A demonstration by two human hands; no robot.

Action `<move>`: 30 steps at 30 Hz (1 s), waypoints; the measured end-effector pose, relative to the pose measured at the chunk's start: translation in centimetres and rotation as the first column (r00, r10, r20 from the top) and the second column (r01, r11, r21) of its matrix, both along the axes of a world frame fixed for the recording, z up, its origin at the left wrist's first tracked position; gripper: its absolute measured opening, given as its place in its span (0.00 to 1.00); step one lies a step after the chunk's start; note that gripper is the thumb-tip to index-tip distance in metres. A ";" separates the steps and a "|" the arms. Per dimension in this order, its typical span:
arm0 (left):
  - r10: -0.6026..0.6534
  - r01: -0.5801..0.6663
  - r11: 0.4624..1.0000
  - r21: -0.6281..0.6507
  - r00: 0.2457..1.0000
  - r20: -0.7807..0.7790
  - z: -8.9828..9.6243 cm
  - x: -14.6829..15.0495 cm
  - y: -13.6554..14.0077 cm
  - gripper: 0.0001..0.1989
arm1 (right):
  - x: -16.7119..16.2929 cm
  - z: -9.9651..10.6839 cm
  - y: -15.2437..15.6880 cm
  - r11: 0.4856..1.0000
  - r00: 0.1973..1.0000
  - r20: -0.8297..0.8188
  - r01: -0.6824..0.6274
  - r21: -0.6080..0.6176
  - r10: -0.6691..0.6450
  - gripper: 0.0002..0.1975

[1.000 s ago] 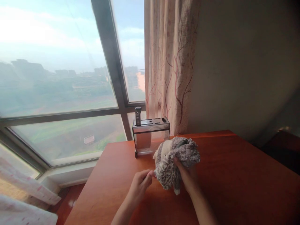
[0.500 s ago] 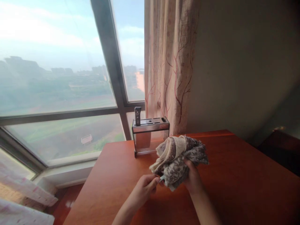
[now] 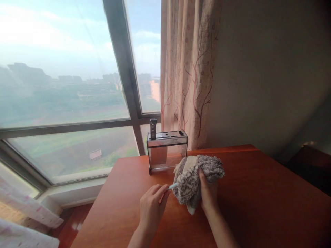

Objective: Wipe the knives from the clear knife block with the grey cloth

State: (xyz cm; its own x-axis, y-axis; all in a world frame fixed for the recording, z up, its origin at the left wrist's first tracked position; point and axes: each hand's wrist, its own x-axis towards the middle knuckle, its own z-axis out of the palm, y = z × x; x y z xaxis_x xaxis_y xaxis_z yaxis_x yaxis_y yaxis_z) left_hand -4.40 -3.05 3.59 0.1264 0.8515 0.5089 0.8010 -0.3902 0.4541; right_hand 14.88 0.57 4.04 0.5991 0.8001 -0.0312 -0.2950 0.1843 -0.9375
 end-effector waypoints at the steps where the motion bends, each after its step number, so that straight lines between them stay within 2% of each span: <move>1: 0.002 -0.002 1.000 -0.012 1.000 0.009 0.0 0.0 0.0 0.13 | -0.1 0.0 0.0 1.000 1.000 -0.021 -0.016 -0.001 0.016 0.28; 5: -0.022 0.026 0.991 -0.129 0.999 0.035 0.4 0.2 -0.2 0.12 | -0.3 -0.4 -0.1 0.996 0.982 -0.166 -0.090 0.009 0.090 0.30; 8: -0.113 0.127 0.969 -0.211 0.991 0.075 0.9 0.4 -0.3 0.13 | 0.0 -0.5 -0.2 0.987 0.948 -0.273 -0.158 0.031 0.161 0.29; 11: -0.191 0.245 0.926 -0.286 0.960 0.203 1.1 0.7 -0.1 0.17 | 0.7 -0.3 -0.3 0.977 0.919 -0.332 -0.195 0.081 0.211 0.29; 13: -0.233 0.376 0.845 -0.381 0.899 0.370 1.2 0.9 0.0 0.20 | 1.3 -0.4 -0.5 0.973 0.905 -0.355 -0.211 0.098 0.232 0.28; 15: -0.225 0.527 0.712 -0.464 0.798 0.560 1.2 1.0 0.0 0.24 | 2.0 -0.6 -0.6 0.966 0.887 -0.382 -0.234 0.108 0.258 0.26; 17: -0.175 0.624 0.591 -0.510 0.717 0.675 1.2 0.9 0.0 0.27 | 2.6 -1.1 -0.6 0.960 0.866 -0.415 -0.251 0.122 0.279 0.24; 19: -0.137 0.652 0.525 -0.547 0.699 0.702 1.3 0.7 0.0 0.28 | 3.0 -1.5 -0.6 0.957 0.849 -0.442 -0.251 0.143 0.289 0.24; 20: -0.128 0.653 0.511 -0.560 0.701 0.701 1.3 0.6 0.0 0.28 | 3.2 -1.6 -0.6 0.956 0.843 -0.452 -0.249 0.154 0.292 0.25; 21: -0.125 0.648 0.512 -0.564 0.705 0.698 1.2 0.5 0.0 0.28 | 3.3 -1.6 -0.6 0.955 0.838 -0.459 -0.249 0.160 0.295 0.26; 23: -0.145 0.619 0.563 -0.547 0.726 0.672 1.2 0.4 0.1 0.27 | 3.4 -1.4 -0.5 0.954 0.837 -0.457 -0.251 0.165 0.300 0.28; 25: -0.193 0.544 0.663 -0.515 0.788 0.584 1.3 0.3 0.3 0.24 | 3.4 -1.0 -0.3 0.957 0.855 -0.431 -0.245 0.158 0.290 0.29; 27: -0.225 0.422 0.778 -0.465 0.879 0.420 1.4 0.2 0.5 0.22 | 3.3 -0.7 0.0 0.966 0.880 -0.400 -0.222 0.133 0.258 0.30; 30: -0.174 0.218 0.920 -0.326 0.972 0.161 1.5 0.0 0.5 0.20 | 3.1 -0.4 0.3 0.980 0.911 -0.363 -0.179 0.082 0.197 0.30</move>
State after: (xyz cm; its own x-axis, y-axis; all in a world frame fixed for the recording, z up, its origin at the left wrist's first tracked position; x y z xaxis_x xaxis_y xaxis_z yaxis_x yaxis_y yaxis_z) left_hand -4.44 -2.54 5.14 0.2620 0.9403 0.2173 0.6513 -0.3385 0.6792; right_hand 17.95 0.85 3.66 0.3909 0.9025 -0.1811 -0.6502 0.1315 -0.7483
